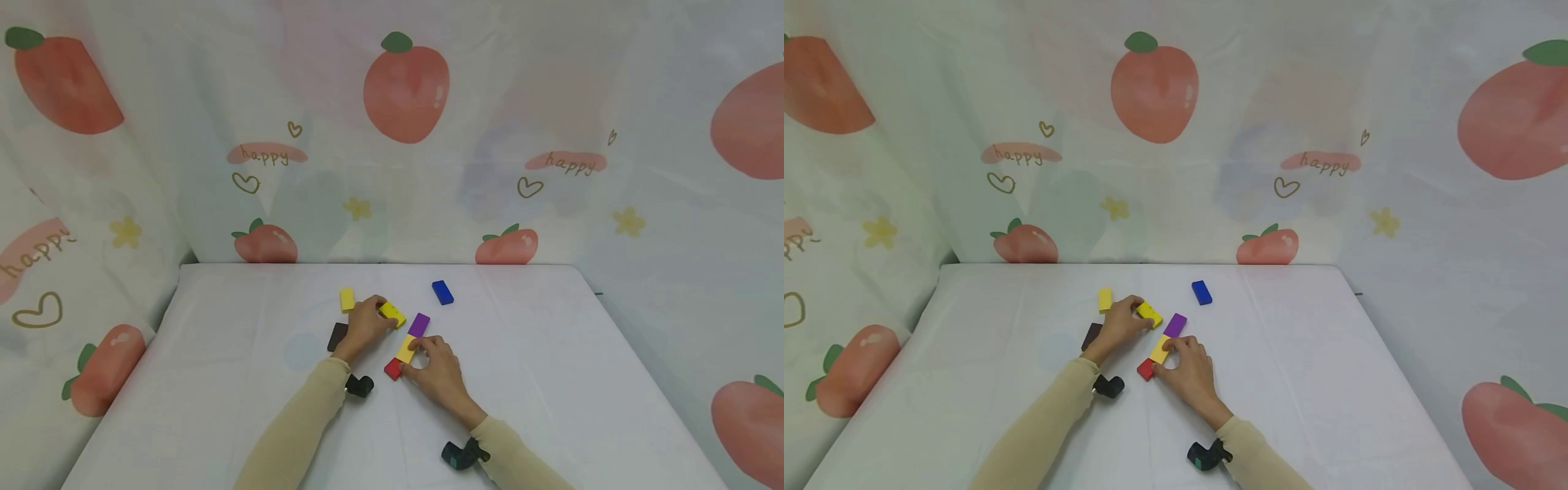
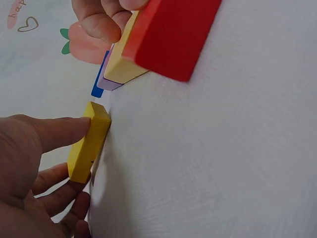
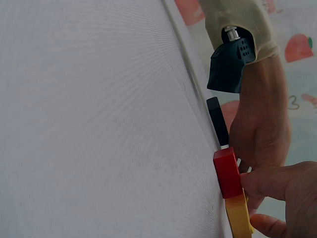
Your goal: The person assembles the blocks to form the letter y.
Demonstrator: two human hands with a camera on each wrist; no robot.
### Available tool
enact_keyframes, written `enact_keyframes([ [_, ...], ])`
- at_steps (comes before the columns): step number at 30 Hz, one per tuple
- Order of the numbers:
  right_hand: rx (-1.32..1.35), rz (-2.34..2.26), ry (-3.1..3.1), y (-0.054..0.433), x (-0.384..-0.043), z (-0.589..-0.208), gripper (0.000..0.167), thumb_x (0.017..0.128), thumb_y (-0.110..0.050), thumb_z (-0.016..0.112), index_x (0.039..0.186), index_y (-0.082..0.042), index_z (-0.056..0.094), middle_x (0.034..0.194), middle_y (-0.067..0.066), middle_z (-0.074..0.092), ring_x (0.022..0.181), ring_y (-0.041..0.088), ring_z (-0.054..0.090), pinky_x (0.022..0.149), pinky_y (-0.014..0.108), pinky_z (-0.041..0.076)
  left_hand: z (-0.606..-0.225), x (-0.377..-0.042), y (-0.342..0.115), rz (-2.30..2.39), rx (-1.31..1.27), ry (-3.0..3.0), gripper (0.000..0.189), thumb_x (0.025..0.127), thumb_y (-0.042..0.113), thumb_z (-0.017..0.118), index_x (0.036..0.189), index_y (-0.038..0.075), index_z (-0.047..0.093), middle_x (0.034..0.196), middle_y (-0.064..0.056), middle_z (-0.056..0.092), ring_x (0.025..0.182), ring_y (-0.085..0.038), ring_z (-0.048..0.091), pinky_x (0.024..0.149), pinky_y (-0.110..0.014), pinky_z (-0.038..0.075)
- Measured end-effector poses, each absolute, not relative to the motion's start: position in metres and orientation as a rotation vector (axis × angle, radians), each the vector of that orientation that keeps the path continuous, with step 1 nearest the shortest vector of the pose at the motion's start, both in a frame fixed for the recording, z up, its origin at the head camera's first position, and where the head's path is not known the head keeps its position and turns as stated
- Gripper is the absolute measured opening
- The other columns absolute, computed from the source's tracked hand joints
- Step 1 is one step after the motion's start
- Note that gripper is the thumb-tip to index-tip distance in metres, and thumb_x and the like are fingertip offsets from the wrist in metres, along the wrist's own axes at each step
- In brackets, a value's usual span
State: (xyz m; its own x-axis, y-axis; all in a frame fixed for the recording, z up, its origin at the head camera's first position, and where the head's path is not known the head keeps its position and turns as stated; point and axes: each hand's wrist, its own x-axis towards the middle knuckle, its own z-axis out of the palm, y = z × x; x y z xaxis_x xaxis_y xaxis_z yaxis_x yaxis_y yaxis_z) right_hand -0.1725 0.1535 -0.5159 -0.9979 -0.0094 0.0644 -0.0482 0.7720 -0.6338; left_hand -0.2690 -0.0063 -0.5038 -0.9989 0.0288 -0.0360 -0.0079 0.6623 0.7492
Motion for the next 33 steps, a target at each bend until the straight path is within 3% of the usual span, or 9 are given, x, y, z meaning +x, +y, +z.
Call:
enact_keyframes([
  [5,0.040,1.040,-2.912,0.153,-0.172,-0.514,0.035,0.079,-0.033,0.080,0.108,-0.020,0.065,0.113,0.004,0.057,0.105,0.021,0.052,0.088,0.047,0.042,-0.511,-0.273,-0.010,1.419,0.085,2.745,0.044,0.083,0.018,0.078,0.122,0.012,0.058,0.119,-0.008,0.064,0.100,-0.020,0.058,0.092,-0.036,0.051],
  [12,0.040,1.029,-2.903,0.152,-0.171,-0.515,0.035,0.079,-0.031,0.080,0.108,-0.019,0.065,0.112,0.004,0.057,0.103,0.022,0.052,0.087,0.046,0.042,-0.512,-0.274,-0.016,1.638,0.189,2.614,0.036,0.086,0.007,0.072,0.119,0.013,0.059,0.122,-0.007,0.061,0.102,-0.021,0.063,0.090,-0.034,0.055],
  [22,0.038,1.043,-2.894,0.151,-0.171,-0.514,0.035,0.079,-0.031,0.080,0.108,-0.019,0.066,0.113,0.005,0.057,0.105,0.024,0.052,0.089,0.046,0.041,-0.510,-0.268,-0.020,1.725,0.164,2.620,0.027,0.087,0.012,0.071,0.113,0.015,0.063,0.112,-0.006,0.063,0.101,-0.020,0.061,0.089,-0.035,0.055],
  [33,0.062,1.047,-2.892,0.153,-0.171,-0.515,0.034,0.079,-0.031,0.079,0.107,-0.018,0.066,0.113,0.005,0.058,0.107,0.024,0.053,0.091,0.050,0.041,-0.510,-0.260,-0.028,1.742,0.181,2.623,0.028,0.090,0.013,0.070,0.117,0.013,0.063,0.117,-0.007,0.062,0.104,-0.021,0.061,0.090,-0.035,0.055],
])
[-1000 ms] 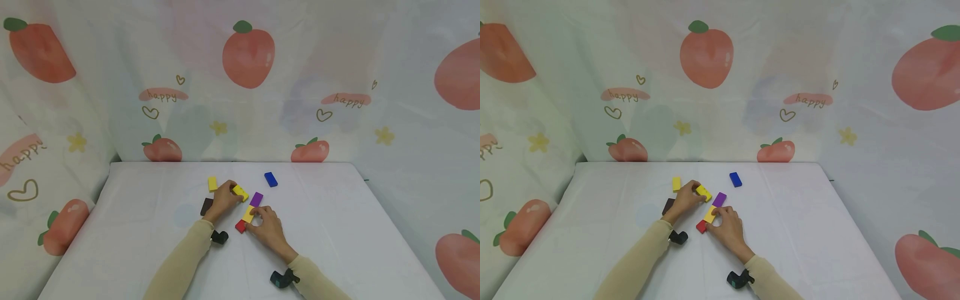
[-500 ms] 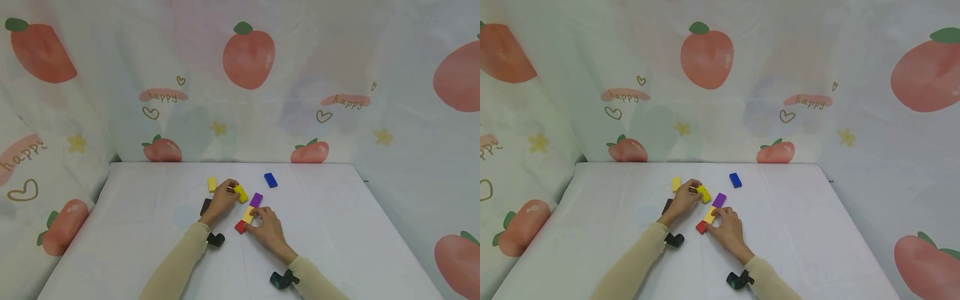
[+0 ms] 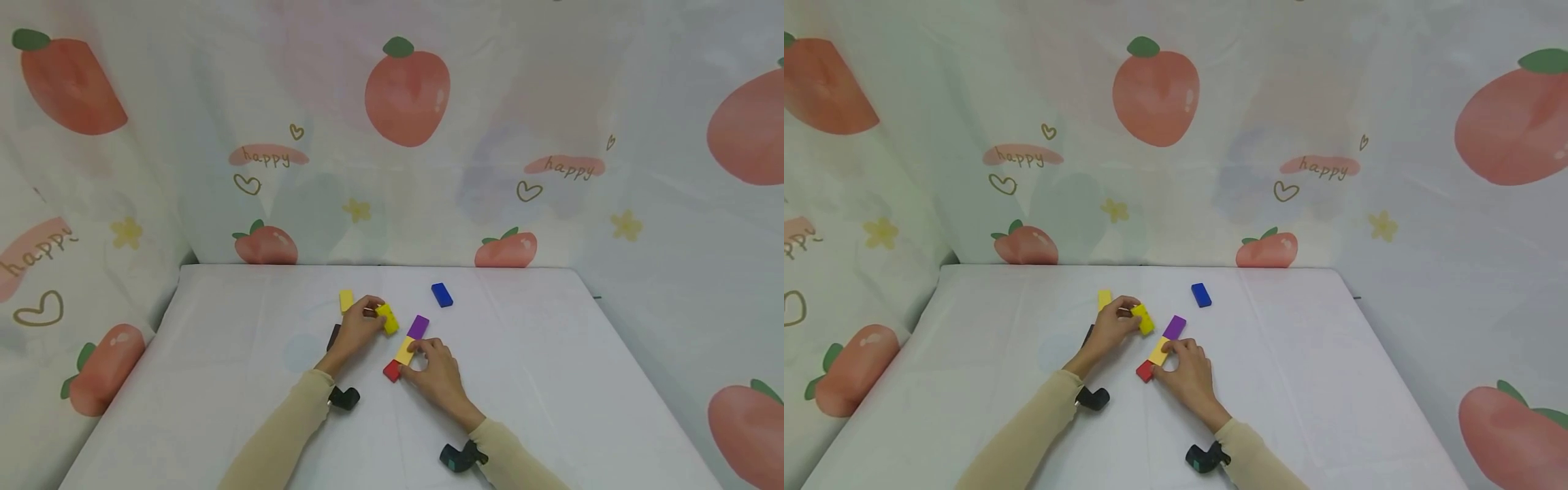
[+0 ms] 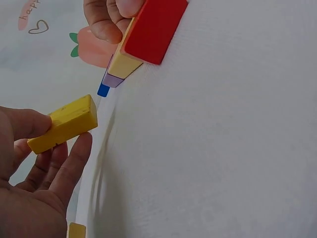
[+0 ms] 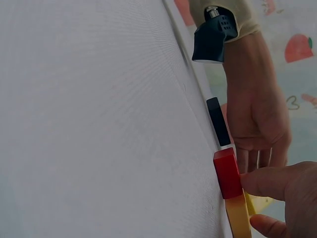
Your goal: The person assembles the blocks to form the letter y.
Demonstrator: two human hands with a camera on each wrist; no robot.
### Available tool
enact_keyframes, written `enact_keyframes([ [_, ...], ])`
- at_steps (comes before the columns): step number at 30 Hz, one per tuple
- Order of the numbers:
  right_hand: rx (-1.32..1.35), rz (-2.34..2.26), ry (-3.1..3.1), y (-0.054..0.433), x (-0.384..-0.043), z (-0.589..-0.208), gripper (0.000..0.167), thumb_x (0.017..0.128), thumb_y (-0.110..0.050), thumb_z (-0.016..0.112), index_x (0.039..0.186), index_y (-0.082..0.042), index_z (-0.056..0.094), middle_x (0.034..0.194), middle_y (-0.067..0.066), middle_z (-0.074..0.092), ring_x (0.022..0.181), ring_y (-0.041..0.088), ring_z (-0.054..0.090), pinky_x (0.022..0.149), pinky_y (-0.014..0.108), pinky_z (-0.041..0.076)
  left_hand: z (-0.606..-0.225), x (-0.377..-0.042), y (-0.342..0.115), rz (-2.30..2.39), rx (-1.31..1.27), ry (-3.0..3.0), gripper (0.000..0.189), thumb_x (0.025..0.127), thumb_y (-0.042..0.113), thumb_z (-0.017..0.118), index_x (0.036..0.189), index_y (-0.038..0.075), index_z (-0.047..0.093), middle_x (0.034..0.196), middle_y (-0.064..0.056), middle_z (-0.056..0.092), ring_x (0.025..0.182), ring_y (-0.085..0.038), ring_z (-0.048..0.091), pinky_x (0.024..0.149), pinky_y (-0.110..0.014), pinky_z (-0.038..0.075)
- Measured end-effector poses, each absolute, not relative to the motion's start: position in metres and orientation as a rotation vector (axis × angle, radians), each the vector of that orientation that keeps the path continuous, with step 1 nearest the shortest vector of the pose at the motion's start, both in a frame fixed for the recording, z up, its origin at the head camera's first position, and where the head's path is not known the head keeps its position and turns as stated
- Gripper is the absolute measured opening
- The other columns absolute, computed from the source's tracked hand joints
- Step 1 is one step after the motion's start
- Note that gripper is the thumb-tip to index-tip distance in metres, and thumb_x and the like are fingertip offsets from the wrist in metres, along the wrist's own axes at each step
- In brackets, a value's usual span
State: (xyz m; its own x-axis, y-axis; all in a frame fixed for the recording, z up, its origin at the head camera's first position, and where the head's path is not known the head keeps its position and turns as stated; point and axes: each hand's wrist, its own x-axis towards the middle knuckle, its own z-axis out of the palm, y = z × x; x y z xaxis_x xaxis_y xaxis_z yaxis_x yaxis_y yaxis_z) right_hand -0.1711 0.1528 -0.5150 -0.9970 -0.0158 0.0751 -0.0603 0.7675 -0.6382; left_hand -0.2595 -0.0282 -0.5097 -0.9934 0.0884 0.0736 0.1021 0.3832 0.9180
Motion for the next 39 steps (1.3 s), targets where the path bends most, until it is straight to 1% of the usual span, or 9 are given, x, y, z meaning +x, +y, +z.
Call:
enact_keyframes([
  [3,0.063,1.044,-2.890,0.153,-0.171,-0.516,0.034,0.079,-0.031,0.079,0.107,-0.018,0.066,0.113,0.005,0.058,0.107,0.024,0.053,0.092,0.050,0.041,-0.510,-0.257,-0.030,-1.746,-0.172,-2.607,0.028,0.090,0.013,0.070,0.117,0.014,0.063,0.117,-0.007,0.062,0.103,-0.022,0.060,0.088,-0.034,0.056],
  [9,0.047,1.044,-2.897,0.152,-0.170,-0.516,0.034,0.079,-0.031,0.079,0.108,-0.017,0.066,0.114,0.006,0.058,0.109,0.025,0.052,0.094,0.051,0.040,-0.513,-0.253,-0.035,-1.803,-0.096,-2.624,0.028,0.089,0.011,0.070,0.116,0.016,0.063,0.117,-0.007,0.060,0.100,-0.022,0.060,0.075,-0.028,0.058],
  [12,0.033,1.049,-2.898,0.152,-0.170,-0.517,0.035,0.079,-0.031,0.079,0.108,-0.018,0.065,0.115,0.005,0.057,0.110,0.025,0.052,0.096,0.051,0.040,-0.515,-0.253,-0.038,-1.800,-0.070,-2.646,0.028,0.089,0.012,0.070,0.116,0.017,0.063,0.118,-0.006,0.059,0.100,-0.021,0.060,0.072,-0.026,0.058],
  [16,0.041,1.040,-2.898,0.151,-0.170,-0.518,0.035,0.079,-0.031,0.080,0.108,-0.018,0.065,0.114,0.006,0.058,0.109,0.025,0.052,0.095,0.051,0.040,-0.517,-0.252,-0.043,-1.809,-0.069,-2.650,0.029,0.089,0.012,0.069,0.117,0.017,0.063,0.118,-0.007,0.059,0.101,-0.022,0.060,0.072,-0.027,0.058],
  [22,0.055,1.037,-2.900,0.151,-0.171,-0.515,0.035,0.080,-0.031,0.079,0.109,-0.018,0.065,0.113,0.005,0.058,0.108,0.024,0.052,0.094,0.050,0.041,-0.515,-0.250,-0.052,-1.857,-0.127,-2.611,0.030,0.089,0.009,0.068,0.118,0.013,0.062,0.118,-0.010,0.059,0.101,-0.023,0.061,0.073,-0.028,0.059],
  [29,0.058,1.041,-2.901,0.152,-0.171,-0.513,0.035,0.081,-0.031,0.078,0.110,-0.017,0.065,0.115,0.006,0.058,0.110,0.025,0.051,0.096,0.051,0.040,-0.513,-0.247,-0.058,-1.832,-0.100,-2.624,0.029,0.088,0.011,0.069,0.116,0.015,0.063,0.116,-0.007,0.060,0.101,-0.022,0.059,0.074,-0.028,0.058],
  [39,0.050,1.045,-2.900,0.151,-0.169,-0.513,0.035,0.081,-0.031,0.078,0.110,-0.017,0.065,0.114,0.006,0.058,0.109,0.025,0.052,0.095,0.051,0.040,-0.511,-0.238,-0.063,-1.810,-0.114,-2.649,0.028,0.089,0.009,0.069,0.115,0.014,0.063,0.116,-0.008,0.059,0.100,-0.021,0.059,0.075,-0.026,0.057],
])
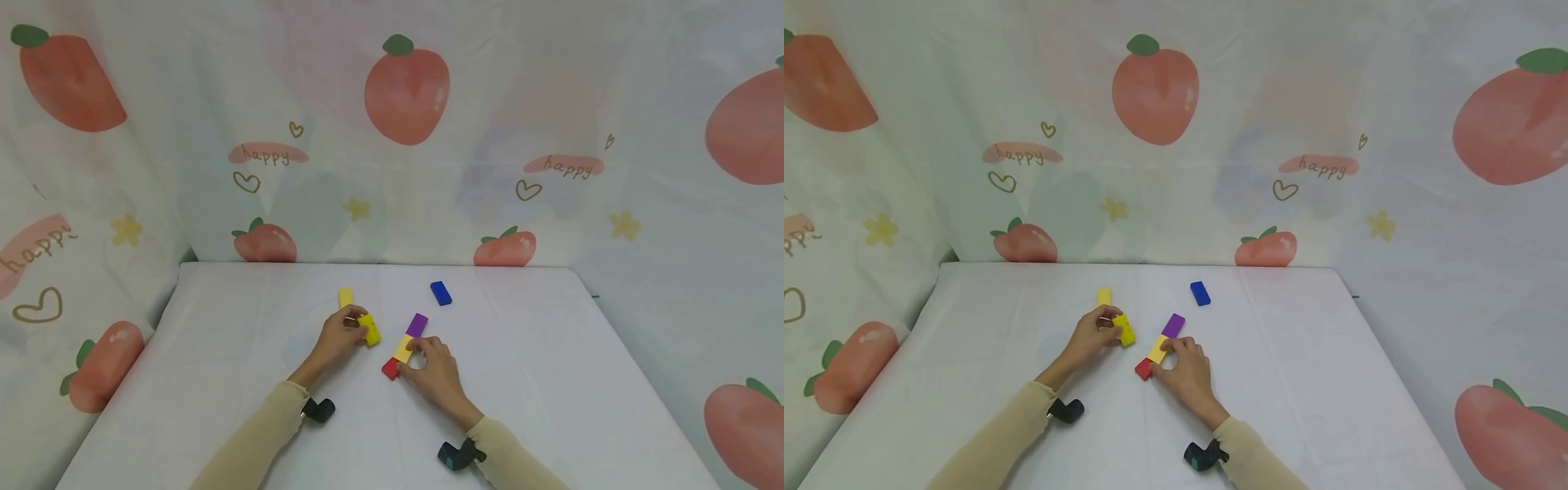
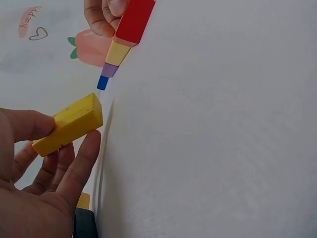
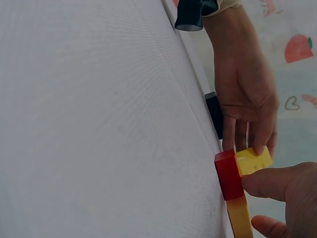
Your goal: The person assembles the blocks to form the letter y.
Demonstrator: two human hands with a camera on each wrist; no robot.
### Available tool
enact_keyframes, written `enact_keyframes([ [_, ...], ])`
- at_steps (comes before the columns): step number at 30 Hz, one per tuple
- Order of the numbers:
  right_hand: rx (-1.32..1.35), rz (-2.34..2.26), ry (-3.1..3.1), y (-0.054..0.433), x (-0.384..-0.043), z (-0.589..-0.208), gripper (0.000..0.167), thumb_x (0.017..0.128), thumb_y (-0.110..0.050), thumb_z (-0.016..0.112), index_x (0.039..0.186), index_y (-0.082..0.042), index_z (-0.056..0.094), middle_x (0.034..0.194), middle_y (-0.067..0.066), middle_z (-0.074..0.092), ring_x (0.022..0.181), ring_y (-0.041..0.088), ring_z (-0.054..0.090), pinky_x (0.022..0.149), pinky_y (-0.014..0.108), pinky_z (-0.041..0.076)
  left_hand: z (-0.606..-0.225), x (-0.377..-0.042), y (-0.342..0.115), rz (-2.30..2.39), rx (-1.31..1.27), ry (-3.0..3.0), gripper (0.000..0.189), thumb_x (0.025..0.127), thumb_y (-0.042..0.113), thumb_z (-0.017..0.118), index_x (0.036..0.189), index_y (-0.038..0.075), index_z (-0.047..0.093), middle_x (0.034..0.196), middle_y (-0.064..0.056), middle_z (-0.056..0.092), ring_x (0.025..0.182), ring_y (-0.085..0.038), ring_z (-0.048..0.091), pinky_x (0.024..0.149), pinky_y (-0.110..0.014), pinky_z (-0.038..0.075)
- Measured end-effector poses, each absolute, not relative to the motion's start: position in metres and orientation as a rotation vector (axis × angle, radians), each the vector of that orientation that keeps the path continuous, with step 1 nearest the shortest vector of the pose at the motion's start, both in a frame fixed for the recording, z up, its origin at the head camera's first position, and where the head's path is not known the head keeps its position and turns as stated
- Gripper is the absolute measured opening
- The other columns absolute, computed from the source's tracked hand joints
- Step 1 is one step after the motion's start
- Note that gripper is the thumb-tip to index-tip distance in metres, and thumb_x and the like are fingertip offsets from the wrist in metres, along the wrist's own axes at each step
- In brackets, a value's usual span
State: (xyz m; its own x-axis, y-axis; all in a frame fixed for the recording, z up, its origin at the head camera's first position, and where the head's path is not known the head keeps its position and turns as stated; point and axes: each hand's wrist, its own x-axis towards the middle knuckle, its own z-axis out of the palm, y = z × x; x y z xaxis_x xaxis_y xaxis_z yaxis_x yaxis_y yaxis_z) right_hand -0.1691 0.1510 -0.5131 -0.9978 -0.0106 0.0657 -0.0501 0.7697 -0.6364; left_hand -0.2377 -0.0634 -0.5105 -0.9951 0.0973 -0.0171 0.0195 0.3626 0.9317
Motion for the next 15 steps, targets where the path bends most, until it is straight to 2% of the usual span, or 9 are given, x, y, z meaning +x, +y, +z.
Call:
enact_keyframes([
  [15,0.053,1.037,-2.889,0.151,-0.170,-0.514,0.035,0.080,-0.032,0.079,0.109,-0.017,0.065,0.113,0.006,0.058,0.108,0.025,0.052,0.095,0.049,0.040,-0.510,-0.224,-0.062,1.708,0.005,2.509,0.027,0.088,0.008,0.070,0.113,0.013,0.064,0.113,-0.009,0.059,0.095,-0.021,0.061,0.069,-0.026,0.058],
])
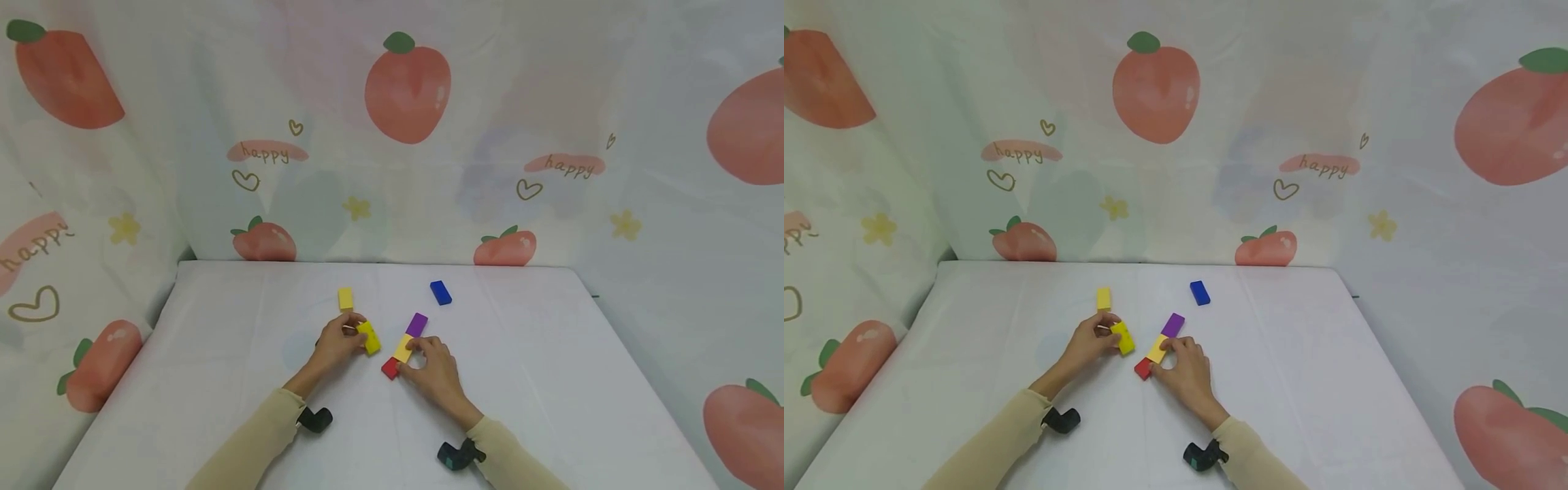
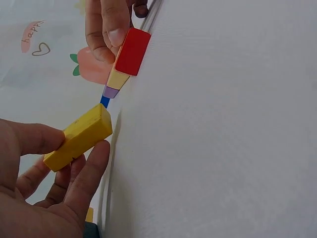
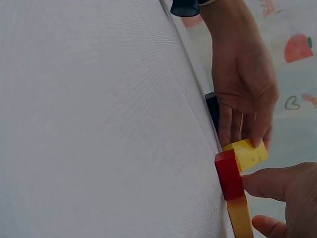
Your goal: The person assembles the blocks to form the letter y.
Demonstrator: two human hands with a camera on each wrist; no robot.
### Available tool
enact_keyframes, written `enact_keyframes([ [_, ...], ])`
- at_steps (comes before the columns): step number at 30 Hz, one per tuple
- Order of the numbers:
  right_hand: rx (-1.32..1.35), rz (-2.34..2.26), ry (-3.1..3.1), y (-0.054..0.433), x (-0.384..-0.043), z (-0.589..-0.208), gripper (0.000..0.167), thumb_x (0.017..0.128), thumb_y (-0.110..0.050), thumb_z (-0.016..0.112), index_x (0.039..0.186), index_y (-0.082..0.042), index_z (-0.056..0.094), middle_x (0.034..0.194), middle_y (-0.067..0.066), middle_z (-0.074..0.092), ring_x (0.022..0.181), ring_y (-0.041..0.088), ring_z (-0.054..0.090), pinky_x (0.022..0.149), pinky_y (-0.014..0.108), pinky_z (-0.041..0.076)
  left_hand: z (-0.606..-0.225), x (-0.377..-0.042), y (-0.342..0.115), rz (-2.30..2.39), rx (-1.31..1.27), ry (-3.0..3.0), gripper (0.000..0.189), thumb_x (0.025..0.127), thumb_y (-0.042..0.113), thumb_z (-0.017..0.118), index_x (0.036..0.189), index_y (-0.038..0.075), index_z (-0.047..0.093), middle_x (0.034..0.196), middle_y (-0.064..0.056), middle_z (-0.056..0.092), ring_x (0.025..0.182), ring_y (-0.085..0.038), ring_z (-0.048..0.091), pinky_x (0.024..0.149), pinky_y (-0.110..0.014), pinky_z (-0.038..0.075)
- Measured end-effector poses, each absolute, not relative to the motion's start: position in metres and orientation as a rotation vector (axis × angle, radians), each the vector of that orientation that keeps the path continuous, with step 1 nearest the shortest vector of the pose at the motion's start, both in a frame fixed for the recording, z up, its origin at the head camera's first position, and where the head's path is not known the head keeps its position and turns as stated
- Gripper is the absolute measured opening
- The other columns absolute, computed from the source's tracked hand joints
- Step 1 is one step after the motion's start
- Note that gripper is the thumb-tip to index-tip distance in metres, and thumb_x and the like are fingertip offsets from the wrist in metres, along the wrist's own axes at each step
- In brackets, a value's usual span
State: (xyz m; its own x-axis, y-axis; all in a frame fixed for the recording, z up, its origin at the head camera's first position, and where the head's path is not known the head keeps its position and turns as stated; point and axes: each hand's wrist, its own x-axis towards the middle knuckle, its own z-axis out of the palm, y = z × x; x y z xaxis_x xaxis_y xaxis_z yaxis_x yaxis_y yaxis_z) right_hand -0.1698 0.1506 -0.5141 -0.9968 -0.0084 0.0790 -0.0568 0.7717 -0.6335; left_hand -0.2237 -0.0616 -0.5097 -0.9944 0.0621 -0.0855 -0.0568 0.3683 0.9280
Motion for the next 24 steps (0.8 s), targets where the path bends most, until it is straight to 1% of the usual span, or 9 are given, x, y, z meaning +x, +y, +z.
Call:
enact_keyframes([
  [8,0.028,1.031,-2.901,0.1504,-0.1692,-0.5143,0.036,0.079,-0.032,0.080,0.109,-0.017,0.065,0.114,0.005,0.058,0.110,0.025,0.052,0.095,0.050,0.041,-0.5117,-0.2204,-0.0593,1.700,0.060,2.505,0.027,0.088,0.005,0.069,0.113,0.010,0.064,0.109,-0.011,0.058,0.090,-0.020,0.062,0.066,-0.025,0.059],
  [18,0.024,1.030,-2.902,0.1482,-0.1695,-0.5167,0.035,0.080,-0.033,0.079,0.109,-0.019,0.065,0.114,0.004,0.058,0.110,0.024,0.052,0.095,0.050,0.042,-0.5130,-0.2168,-0.0621,1.704,0.035,2.506,0.027,0.089,0.005,0.069,0.114,0.010,0.063,0.109,-0.011,0.058,0.090,-0.020,0.062,0.067,-0.026,0.059],
  [24,0.023,1.016,-2.899,0.1485,-0.1697,-0.5167,0.035,0.080,-0.032,0.079,0.108,-0.018,0.066,0.114,0.005,0.058,0.110,0.025,0.053,0.096,0.051,0.042,-0.5161,-0.2186,-0.0627,1.714,0.065,2.483,0.028,0.089,0.004,0.068,0.116,0.009,0.063,0.112,-0.012,0.058,0.090,-0.021,0.062,0.068,-0.026,0.059],
])
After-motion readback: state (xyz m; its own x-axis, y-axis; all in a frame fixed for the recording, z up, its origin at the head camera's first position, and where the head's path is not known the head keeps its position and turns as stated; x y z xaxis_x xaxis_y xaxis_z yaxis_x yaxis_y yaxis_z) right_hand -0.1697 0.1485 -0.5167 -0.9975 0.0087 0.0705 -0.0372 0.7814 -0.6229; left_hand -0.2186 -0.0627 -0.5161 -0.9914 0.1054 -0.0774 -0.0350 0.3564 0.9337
